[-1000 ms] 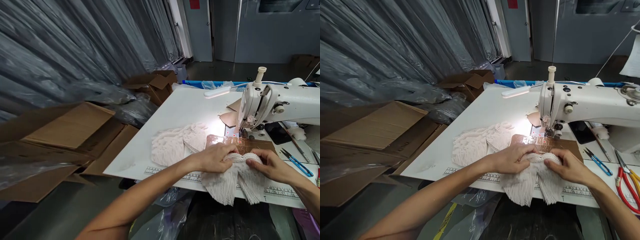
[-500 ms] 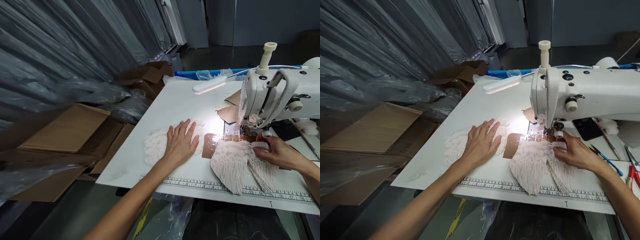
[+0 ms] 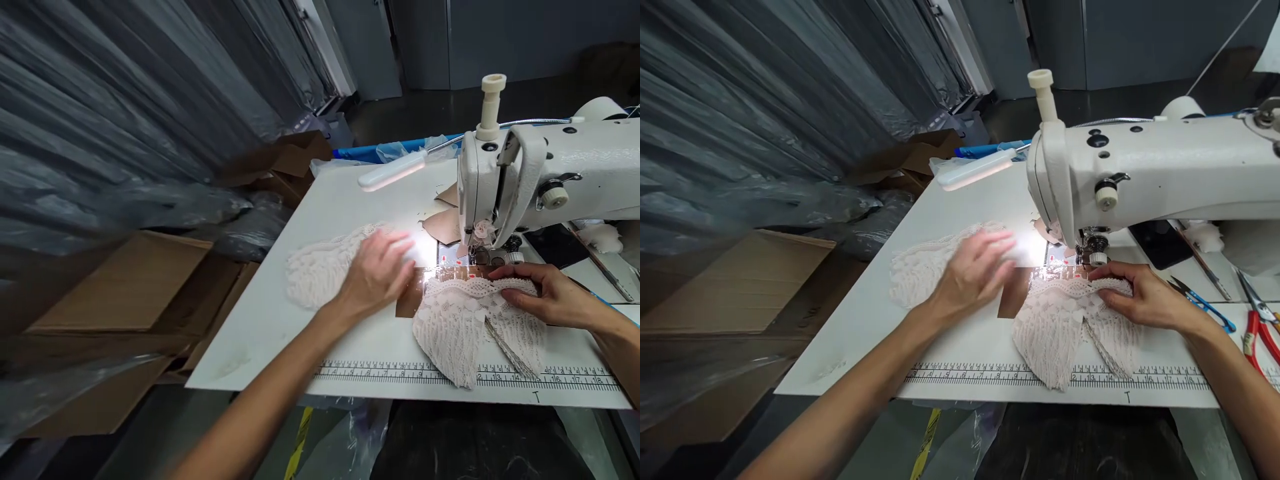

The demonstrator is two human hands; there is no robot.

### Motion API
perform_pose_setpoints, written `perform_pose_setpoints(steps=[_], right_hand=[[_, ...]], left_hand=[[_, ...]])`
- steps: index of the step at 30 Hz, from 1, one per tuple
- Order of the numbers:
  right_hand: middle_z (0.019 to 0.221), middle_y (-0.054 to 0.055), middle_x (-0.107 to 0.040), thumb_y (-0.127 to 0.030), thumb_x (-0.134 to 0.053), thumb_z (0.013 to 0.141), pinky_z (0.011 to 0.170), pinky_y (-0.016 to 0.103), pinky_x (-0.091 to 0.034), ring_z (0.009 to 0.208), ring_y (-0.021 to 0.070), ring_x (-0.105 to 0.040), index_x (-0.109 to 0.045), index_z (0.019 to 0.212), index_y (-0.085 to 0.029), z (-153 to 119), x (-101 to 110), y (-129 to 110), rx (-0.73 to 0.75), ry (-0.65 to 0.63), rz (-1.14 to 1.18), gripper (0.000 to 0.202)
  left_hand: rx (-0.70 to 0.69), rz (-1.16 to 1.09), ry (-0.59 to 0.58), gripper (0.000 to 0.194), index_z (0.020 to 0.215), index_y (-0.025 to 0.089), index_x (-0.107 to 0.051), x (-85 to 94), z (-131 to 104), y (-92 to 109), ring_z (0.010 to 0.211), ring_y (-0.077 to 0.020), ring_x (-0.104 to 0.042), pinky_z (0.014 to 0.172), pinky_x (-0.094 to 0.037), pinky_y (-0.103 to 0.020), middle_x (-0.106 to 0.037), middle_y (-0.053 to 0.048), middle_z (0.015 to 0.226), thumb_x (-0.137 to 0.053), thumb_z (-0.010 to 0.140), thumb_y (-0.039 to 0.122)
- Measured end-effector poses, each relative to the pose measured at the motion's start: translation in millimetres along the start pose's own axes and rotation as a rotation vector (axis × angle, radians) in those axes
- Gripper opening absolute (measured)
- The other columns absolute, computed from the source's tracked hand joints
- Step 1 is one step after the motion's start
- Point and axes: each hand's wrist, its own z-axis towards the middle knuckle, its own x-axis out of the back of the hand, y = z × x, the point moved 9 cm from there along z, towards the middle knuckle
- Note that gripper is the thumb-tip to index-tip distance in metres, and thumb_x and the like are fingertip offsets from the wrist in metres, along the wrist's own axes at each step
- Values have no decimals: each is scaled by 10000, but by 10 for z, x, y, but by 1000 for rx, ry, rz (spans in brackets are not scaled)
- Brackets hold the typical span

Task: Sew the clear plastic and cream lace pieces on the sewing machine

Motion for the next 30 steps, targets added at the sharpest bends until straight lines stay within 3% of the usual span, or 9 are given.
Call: perform_pose_setpoints(steps=[4,6,8,11,14,18,24,28,30], right_hand=[[1121,63,-744,-357,-639,772,968,389,-544,1046,241,-694,-727,1044,-221,-19,-24,-53,-1,-10,39,316],[1120,60,-744,-346,-639,767,955,372,-550,1045,233,-693,-727,1033,-220,-44,-32,-84,28,-14,50,308],[1119,65,-742,-339,-637,776,935,362,-557,1037,225,-691,-721,1035,-214,-71,-36,-115,58,-17,53,300],[1105,63,-741,-372,-645,794,926,362,-555,1024,218,-689,-719,1047,-219,-95,-36,-143,67,-25,55,305],[1034,54,-747,-465,-624,830,892,363,-559,992,220,-690,-726,1002,-231,-85,-33,-130,25,-32,81,307],[972,43,-743,-525,-596,850,852,364,-557,953,217,-685,-713,959,-242,-55,-30,-55,-42,-23,107,326],[967,73,-721,-510,-623,817,815,356,-570,895,215,-681,-682,1091,-208,-51,-41,38,-14,-21,22,411],[944,97,-713,-413,-571,861,759,381,-558,839,235,-674,-675,1102,-199,-153,183,-41,53,235,-258,339],[936,94,-711,-352,-545,897,701,347,-544,807,217,-670,-685,1053,-206,-230,174,-179,142,285,-345,255]], left_hand=[[-220,-331,-182,489,1362,129,-489,-253,142,824,1197,-249,-583,1022,-510,-464,-612,-143,1302,-398,1010,455],[-311,-383,-208,512,1384,112,-465,-331,191,1066,1233,-279,-562,1067,-471,-507,-602,-169,1310,-436,1003,453],[-371,-437,-218,466,1365,110,-484,-387,203,1173,1225,-291,-572,1095,-441,-529,-623,-174,1271,-446,1005,404],[-345,-618,-249,436,1372,130,-484,-450,170,1145,1095,-242,-641,978,-538,-435,-669,-137,1172,-470,992,345],[-208,-852,-250,517,1401,129,-462,-481,131,1024,874,-170,-667,849,-571,-342,-693,-67,944,-560,948,359],[-104,-1065,-240,523,1360,156,-541,-468,121,971,836,-144,-644,865,-543,-316,-677,-35,860,-658,887,346],[-93,-1135,-499,286,1116,221,-746,-562,89,1070,824,-142,-638,819,-538,-290,-706,-49,898,-698,838,272],[32,-1099,-592,340,1136,196,-740,-663,63,996,861,-142,-664,849,-547,-277,-737,-55,958,-728,803,267],[99,-1106,-620,358,1133,184,-737,-703,49,965,919,-153,-676,866,-552,-278,-743,-63,1022,-742,787,279]])
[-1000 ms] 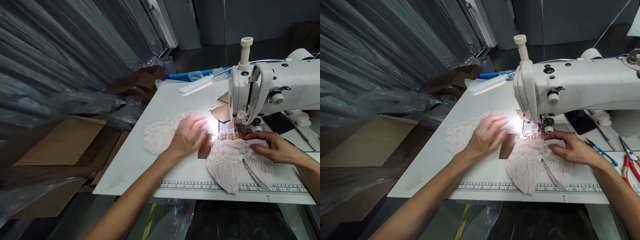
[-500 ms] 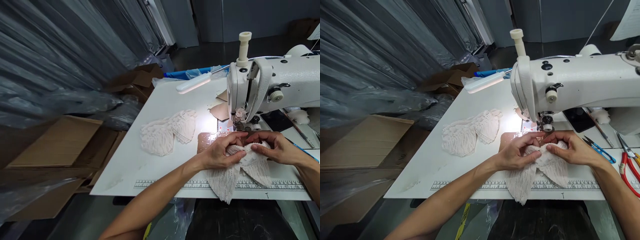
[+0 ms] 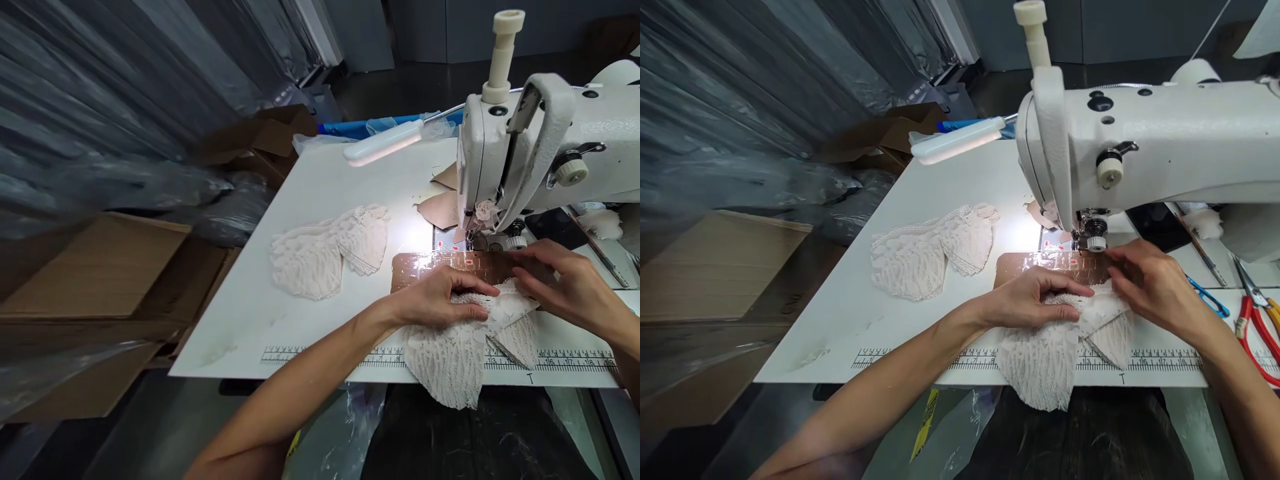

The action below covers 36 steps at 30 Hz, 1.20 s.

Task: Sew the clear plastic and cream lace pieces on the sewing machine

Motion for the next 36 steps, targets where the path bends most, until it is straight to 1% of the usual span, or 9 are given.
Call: perform_pose_setpoints(steps=[4,10,13,17,22,25,28,33,36], right_hand=[[820,56,-696,-249,-496,953,585,273,-494,681,155,-638,-682,986,-193,-140,-166,-372,232,-89,-73,197],[650,17,-629,-219,-424,990,497,264,-370,552,130,-565,-650,906,-171,-237,-257,-658,420,-18,-428,246],[614,1,-583,-187,-402,998,452,283,-260,486,125,-505,-615,881,-157,-242,-284,-708,469,-10,-520,245],[636,0,-570,-142,-370,990,439,286,-180,437,111,-449,-555,843,-170,-227,-388,-697,501,-69,-554,238],[650,-21,-546,-175,-414,979,428,232,-252,460,85,-456,-492,807,-193,-212,-363,-676,510,-15,-411,190],[649,-34,-533,-132,-466,914,448,204,-312,485,77,-462,-483,795,-204,-223,-285,-629,476,61,-282,140],[618,-46,-529,-132,-513,849,444,190,-343,471,72,-460,-490,763,-213,-195,-220,-484,319,105,-72,121],[560,-57,-513,-250,-540,869,389,196,-361,421,84,-452,-514,772,-221,-164,-202,-114,-88,117,369,105],[664,-12,-604,-340,-594,886,490,228,-473,540,118,-574,-585,868,-212,-226,-91,-104,-96,67,336,129]], left_hand=[[42,-64,-26,353,1108,171,-742,-33,5,-23,1038,-186,-676,948,-542,-313,-742,-75,1098,-741,777,294],[85,-104,-29,363,1094,170,-745,-41,28,-61,991,-187,-691,938,-547,-326,-758,-62,1058,-753,756,302],[90,-96,-31,344,1058,169,-753,-51,36,-85,959,-175,-689,925,-538,-316,-761,-54,1016,-775,739,295],[120,-49,-32,276,995,171,-755,-64,25,-147,935,-170,-679,889,-528,-312,-754,-31,954,-787,738,265],[37,11,-110,211,1054,171,-721,-103,-10,-42,1005,-163,-659,931,-507,-309,-731,-29,1039,-700,847,208],[-76,195,-74,198,1093,166,-684,-92,-17,85,1002,-159,-639,929,-492,-307,-704,-42,1056,-650,899,182],[-162,357,1,142,1054,152,-656,-111,-7,150,953,-169,-617,884,-485,-314,-677,-64,1020,-631,925,207],[-166,270,55,168,984,154,-641,-149,38,73,848,-140,-606,764,-481,-270,-672,-28,927,-710,886,270],[-145,202,77,172,988,147,-653,-120,49,30,842,-126,-603,746,-477,-256,-675,-25,931,-728,872,249]])
